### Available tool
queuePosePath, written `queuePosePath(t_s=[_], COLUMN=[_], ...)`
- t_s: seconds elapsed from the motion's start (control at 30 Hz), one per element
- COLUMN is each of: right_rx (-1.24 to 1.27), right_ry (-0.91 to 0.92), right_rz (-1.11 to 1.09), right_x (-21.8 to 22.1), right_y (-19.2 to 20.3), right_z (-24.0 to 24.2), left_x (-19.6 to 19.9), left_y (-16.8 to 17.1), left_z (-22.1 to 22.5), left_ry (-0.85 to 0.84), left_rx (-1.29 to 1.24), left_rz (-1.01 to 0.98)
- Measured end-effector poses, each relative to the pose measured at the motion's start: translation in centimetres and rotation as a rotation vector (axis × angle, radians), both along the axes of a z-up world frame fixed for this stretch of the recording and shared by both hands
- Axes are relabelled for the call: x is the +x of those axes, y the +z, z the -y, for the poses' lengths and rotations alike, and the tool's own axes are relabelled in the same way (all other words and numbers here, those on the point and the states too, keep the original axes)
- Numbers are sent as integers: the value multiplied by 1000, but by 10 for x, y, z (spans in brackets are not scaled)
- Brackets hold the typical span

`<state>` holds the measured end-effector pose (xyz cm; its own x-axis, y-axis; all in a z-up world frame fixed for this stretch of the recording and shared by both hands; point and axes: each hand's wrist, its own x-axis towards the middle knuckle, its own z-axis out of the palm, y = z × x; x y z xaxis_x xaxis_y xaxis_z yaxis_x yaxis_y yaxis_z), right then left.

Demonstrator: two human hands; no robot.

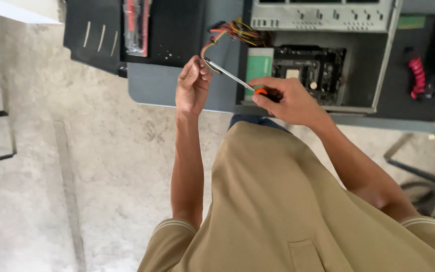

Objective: Reinstalling a power supply unit into a computer case and securing it with screws using a screwdriver.

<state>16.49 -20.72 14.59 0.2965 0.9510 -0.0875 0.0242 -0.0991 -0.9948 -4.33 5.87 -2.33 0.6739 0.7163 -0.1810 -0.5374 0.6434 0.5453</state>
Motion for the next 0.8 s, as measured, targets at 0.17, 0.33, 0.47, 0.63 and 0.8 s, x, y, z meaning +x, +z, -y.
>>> queuePosePath(t_s=[0.17, 0.33, 0.47, 0.63, 0.8], right_rx=[-10, -16, -26, 12, -25], right_ry=[-88, -161, -201, -209, -188], right_rz=[130, 133, 197, 312, 334], right_x=[5, -2, -15, -43, -77], right_y=[-5, -5, -5, 24, 14], right_z=[44, 64, 72, 61, 67], left_x=[20, 27, 27, 15, 0], left_y=[-5, -22, -22, -12, 10], left_z=[22, 29, 28, 17, -3], left_ry=[-135, -245, -302, -363, -475], left_rx=[-6, -25, -51, -28, 78], left_rz=[-16, -35, -8, -94, -204])
